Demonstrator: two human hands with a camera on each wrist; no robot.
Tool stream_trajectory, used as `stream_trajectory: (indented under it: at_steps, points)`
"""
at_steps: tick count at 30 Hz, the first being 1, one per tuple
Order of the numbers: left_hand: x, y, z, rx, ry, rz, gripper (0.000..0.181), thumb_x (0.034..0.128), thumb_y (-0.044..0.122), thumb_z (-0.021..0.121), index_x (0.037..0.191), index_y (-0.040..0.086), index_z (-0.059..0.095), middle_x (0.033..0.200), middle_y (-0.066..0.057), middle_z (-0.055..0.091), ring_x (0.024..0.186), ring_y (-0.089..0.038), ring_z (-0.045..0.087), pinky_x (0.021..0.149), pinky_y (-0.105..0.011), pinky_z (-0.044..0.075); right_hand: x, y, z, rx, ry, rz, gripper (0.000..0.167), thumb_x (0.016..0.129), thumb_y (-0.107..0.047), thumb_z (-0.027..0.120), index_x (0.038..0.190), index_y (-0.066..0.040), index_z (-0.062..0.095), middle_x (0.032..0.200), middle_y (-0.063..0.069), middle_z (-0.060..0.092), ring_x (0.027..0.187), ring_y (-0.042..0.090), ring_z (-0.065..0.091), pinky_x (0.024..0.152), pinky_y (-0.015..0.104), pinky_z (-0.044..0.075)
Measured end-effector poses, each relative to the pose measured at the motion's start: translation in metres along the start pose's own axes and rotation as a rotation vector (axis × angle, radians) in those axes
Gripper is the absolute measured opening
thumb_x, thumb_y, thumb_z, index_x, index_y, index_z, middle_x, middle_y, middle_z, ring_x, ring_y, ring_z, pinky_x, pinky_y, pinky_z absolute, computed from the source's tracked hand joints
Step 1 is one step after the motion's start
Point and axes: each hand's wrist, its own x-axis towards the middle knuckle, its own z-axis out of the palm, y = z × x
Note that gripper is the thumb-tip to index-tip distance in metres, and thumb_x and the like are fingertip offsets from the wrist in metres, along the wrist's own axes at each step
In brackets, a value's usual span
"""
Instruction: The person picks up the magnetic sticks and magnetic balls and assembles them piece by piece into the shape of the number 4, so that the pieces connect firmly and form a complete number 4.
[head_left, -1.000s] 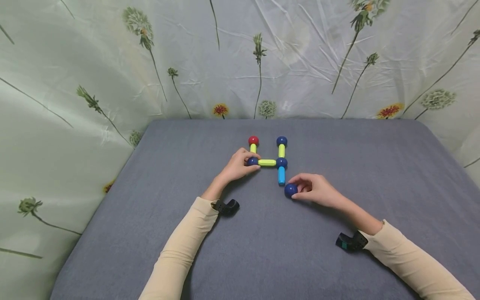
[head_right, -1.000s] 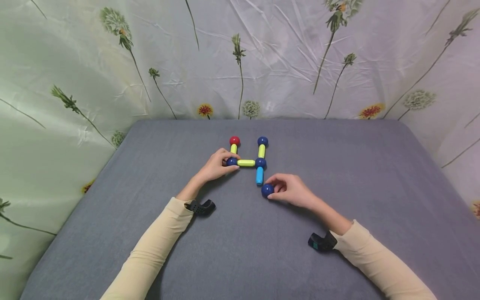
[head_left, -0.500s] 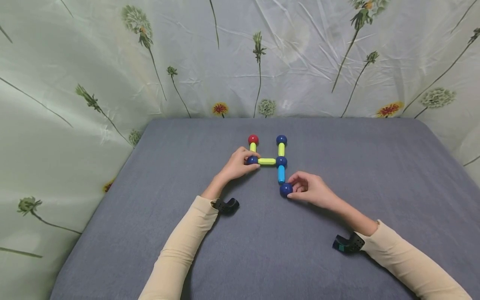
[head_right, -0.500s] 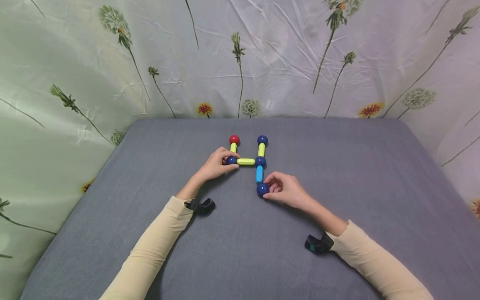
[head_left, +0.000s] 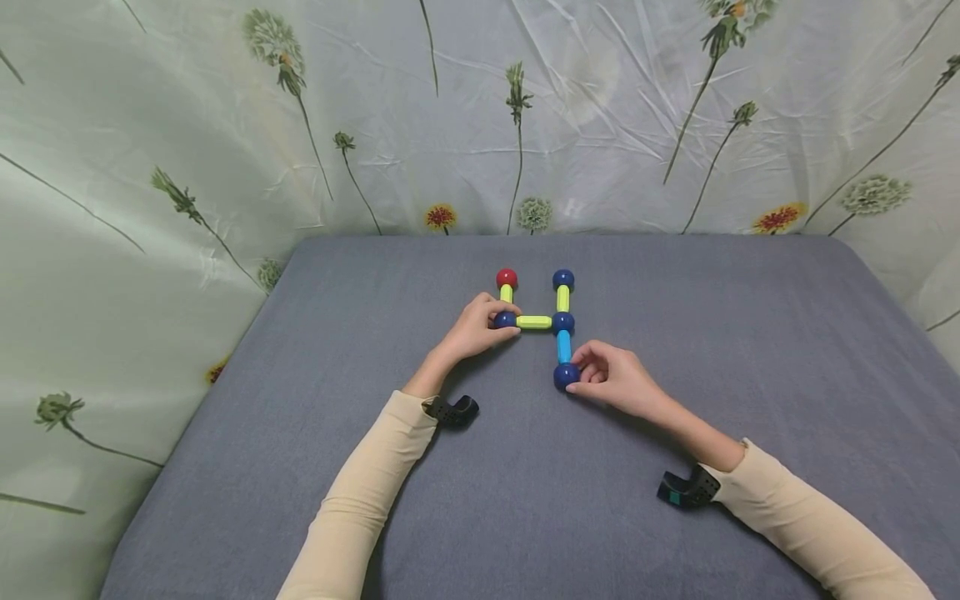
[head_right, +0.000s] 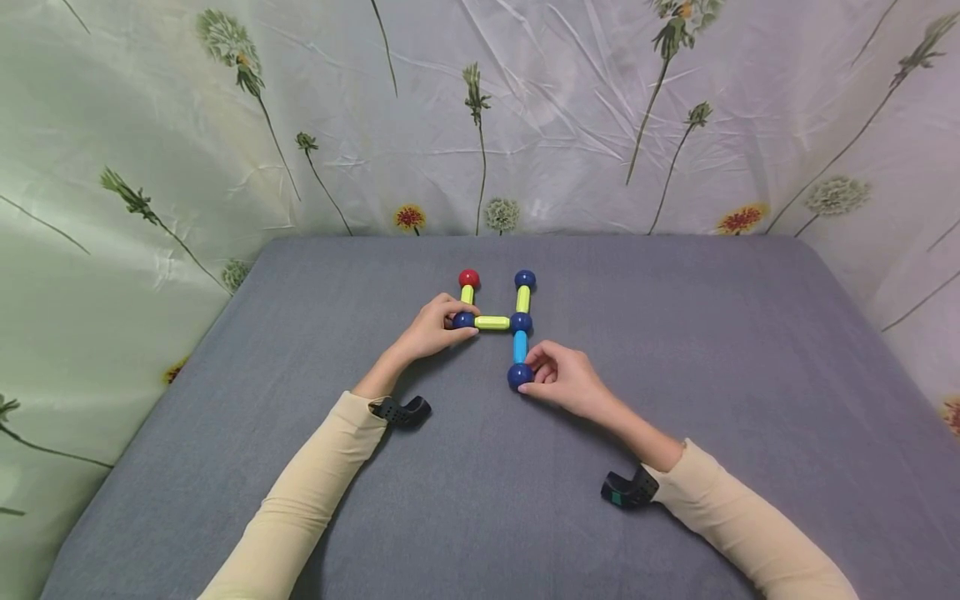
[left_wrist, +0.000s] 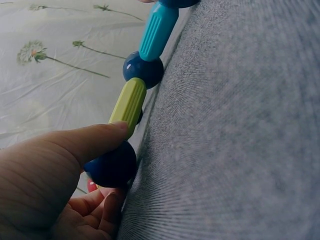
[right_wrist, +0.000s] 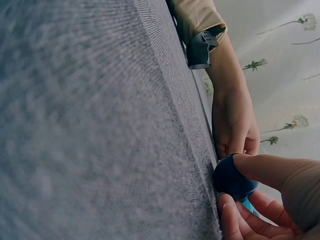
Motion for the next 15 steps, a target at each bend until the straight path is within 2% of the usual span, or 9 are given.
stream_trajectory:
  at_steps: [15]
  points:
    - [-0.0029,-0.0047,-0.0002,0.005,-0.001,-0.006,0.031,0.0858,0.024,0.068,0.115,0.014,0.066,0.104,-0.012,0.051,0.096,-0.023,0.049,0.083,-0.033,0.044,0.0008,-0.0026,0.0036,0.024,-0.011,-0.008,0.032,0.077,-0.011,0.075,0.102,-0.001,0.057,0.081,0.008,0.062,0.067,0.005,0.054,0.059,0.018,0.047]
